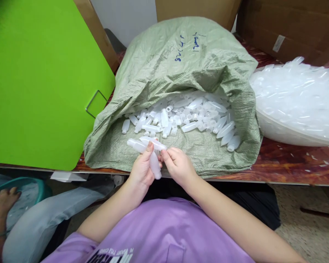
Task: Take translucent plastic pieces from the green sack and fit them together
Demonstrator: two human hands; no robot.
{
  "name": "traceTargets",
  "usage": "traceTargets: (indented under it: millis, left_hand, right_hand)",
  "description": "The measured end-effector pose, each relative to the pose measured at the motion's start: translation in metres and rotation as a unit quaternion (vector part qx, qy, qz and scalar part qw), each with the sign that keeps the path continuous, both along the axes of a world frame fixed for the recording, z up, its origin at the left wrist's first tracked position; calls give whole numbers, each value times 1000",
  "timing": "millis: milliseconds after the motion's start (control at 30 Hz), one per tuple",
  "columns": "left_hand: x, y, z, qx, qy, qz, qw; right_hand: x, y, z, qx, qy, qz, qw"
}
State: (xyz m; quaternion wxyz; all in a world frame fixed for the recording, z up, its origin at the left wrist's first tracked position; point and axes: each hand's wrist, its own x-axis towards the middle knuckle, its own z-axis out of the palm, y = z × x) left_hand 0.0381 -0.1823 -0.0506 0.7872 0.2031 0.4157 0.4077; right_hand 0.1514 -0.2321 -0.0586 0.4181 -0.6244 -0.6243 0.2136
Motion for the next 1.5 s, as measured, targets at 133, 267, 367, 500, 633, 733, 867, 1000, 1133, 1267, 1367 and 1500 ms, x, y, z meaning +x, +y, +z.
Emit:
traceTargets:
  millis: [133,267,367,500,633,733,867,1000,1133,1267,1367,1500]
  left_hand:
    - [0,-1,2,-1,-3,20,1000]
    - [0,-4,4,-1,6,-1,1000]
    - [-1,-5,4,4,9,-15,1000]
    - [-3,-4,3,10,-10,-40,999]
    - [-4,-2,1,-10,-41,-60,997]
    - [-5,-1,-1,-27,-44,-74,996]
    - [-6,-1,-7,-44,-54,-92,993]
    - [-16,2,-6,7,-25,-86,996]
    - [-57,7,8,141,99,-137,976]
    - [-116,2,17,194,198,-397,875]
    - [-140,-9,3,81,236,-509,824]
    - [-126,-24,-41,-81,261,-535,800]
  right_hand:
    - [3,0,-1,80,-105,-78,988]
    - [8,2,0,107,-212,-30,971]
    - [9,3,0,103,-202,-6,974]
    - [6,2,0,64,-99,11,993]
    - [0,-1,0,12,32,12,999]
    - [-5,0,-2,-41,170,21,984]
    - [-13,3,-4,-127,387,52,912]
    - [-15,3,0,-158,403,104,895]
    - [0,11,13,-184,227,132,947]
    - [28,37,19,-142,-140,-37,979]
    - [42,58,10,-141,-283,-66,946]
    - [43,71,-2,-147,-324,-54,933]
